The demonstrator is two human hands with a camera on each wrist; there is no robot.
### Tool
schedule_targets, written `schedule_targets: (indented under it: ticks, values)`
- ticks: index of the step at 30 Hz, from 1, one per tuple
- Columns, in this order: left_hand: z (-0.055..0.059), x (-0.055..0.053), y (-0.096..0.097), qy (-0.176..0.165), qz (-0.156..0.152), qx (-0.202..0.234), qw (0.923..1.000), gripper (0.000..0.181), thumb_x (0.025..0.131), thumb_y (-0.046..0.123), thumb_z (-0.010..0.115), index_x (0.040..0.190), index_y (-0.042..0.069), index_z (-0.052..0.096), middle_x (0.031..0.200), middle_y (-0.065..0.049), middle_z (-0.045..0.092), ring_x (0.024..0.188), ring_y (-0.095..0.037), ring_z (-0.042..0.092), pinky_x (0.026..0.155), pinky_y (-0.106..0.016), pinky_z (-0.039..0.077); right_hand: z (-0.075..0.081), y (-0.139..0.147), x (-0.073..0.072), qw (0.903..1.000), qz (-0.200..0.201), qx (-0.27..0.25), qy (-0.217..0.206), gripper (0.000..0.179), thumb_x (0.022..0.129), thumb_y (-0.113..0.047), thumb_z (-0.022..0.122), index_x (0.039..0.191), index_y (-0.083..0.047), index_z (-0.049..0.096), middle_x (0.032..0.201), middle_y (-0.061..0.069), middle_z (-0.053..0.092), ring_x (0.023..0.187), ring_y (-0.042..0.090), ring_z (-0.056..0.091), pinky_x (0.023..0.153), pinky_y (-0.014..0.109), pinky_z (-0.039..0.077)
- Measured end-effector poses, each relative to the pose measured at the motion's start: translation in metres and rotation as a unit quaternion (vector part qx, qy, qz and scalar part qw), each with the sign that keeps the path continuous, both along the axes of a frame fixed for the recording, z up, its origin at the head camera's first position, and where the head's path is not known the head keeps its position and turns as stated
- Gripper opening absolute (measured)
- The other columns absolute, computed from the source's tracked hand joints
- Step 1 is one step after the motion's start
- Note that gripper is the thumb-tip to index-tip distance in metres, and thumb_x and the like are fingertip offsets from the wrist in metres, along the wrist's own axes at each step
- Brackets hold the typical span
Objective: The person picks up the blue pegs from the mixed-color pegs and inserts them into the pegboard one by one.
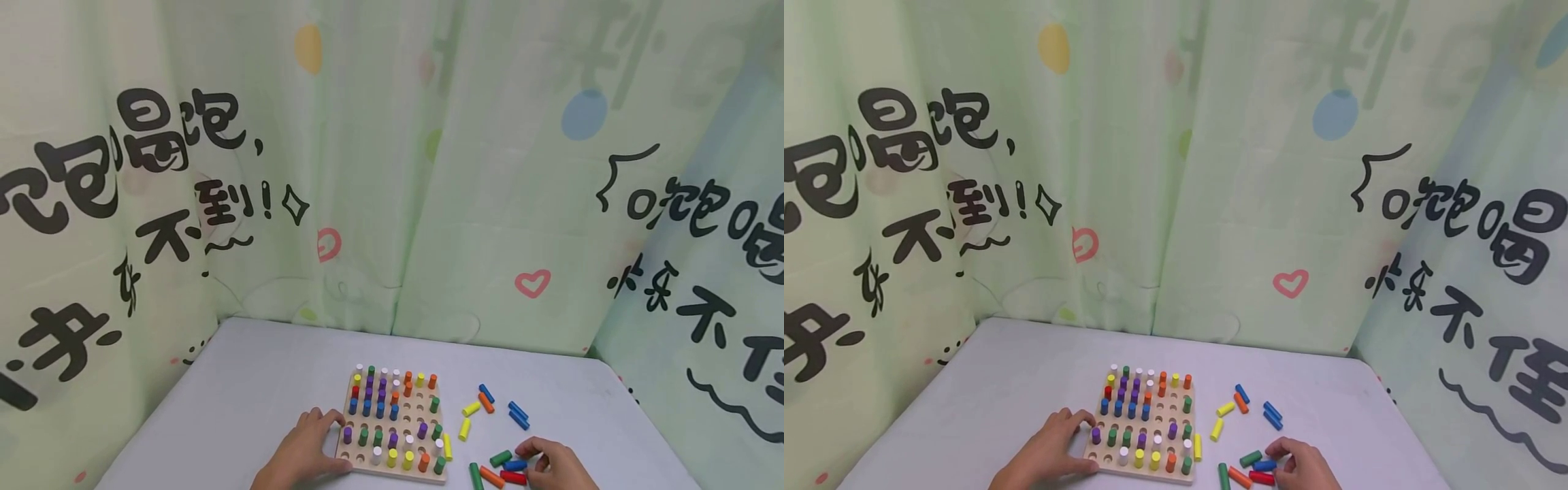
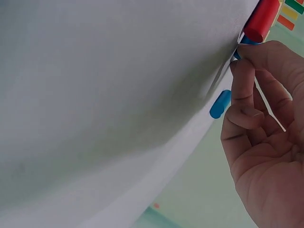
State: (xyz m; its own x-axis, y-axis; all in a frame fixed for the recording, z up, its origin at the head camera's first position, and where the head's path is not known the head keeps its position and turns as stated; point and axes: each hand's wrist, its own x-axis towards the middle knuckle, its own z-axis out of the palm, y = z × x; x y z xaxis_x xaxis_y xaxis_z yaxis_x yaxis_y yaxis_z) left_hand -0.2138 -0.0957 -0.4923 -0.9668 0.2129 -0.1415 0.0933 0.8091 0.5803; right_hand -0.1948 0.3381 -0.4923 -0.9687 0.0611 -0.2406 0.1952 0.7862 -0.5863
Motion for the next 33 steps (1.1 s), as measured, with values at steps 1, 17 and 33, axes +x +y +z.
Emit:
schedule_targets:
  ticks: [1, 17, 33]
  values:
    - [0.0001, -0.0001, 0.0002, -0.001, 0.001, -0.001, 1.0000, 0.058, 0.069, 0.040, 0.094, 0.115, 0.020, 0.064, 0.105, -0.009, 0.055, 0.096, -0.029, 0.049, 0.091, -0.059, 0.051, 0.0001, -0.0003, 0.0001, 1.0000, 0.000, 0.001, 0.001, 0.026, 0.083, 0.009, 0.069, 0.106, -0.001, 0.069, 0.095, 0.004, 0.064, 0.075, 0.020, 0.052, 0.068, 0.031, 0.045]
    - [0.0011, 0.0008, -0.0004, 0.001, -0.004, 0.001, 1.0000, 0.059, 0.069, 0.041, 0.094, 0.116, 0.019, 0.064, 0.105, -0.010, 0.055, 0.096, -0.030, 0.048, 0.090, -0.059, 0.051, 0.0000, 0.0004, 0.0018, 0.9999, 0.006, 0.009, 0.004, 0.020, 0.084, 0.008, 0.071, 0.102, -0.002, 0.070, 0.090, 0.002, 0.063, 0.076, 0.020, 0.052, 0.068, 0.031, 0.046]
    - [0.0029, 0.0022, -0.0002, 0.008, -0.005, -0.003, 0.9999, 0.058, 0.070, 0.040, 0.094, 0.115, 0.019, 0.064, 0.105, -0.010, 0.055, 0.096, -0.029, 0.048, 0.088, -0.058, 0.051, 0.0008, 0.0015, 0.0038, 0.9995, -0.002, 0.015, 0.028, 0.016, 0.085, 0.003, 0.075, 0.100, -0.001, 0.070, 0.089, 0.002, 0.064, 0.077, 0.019, 0.054, 0.071, 0.032, 0.050]
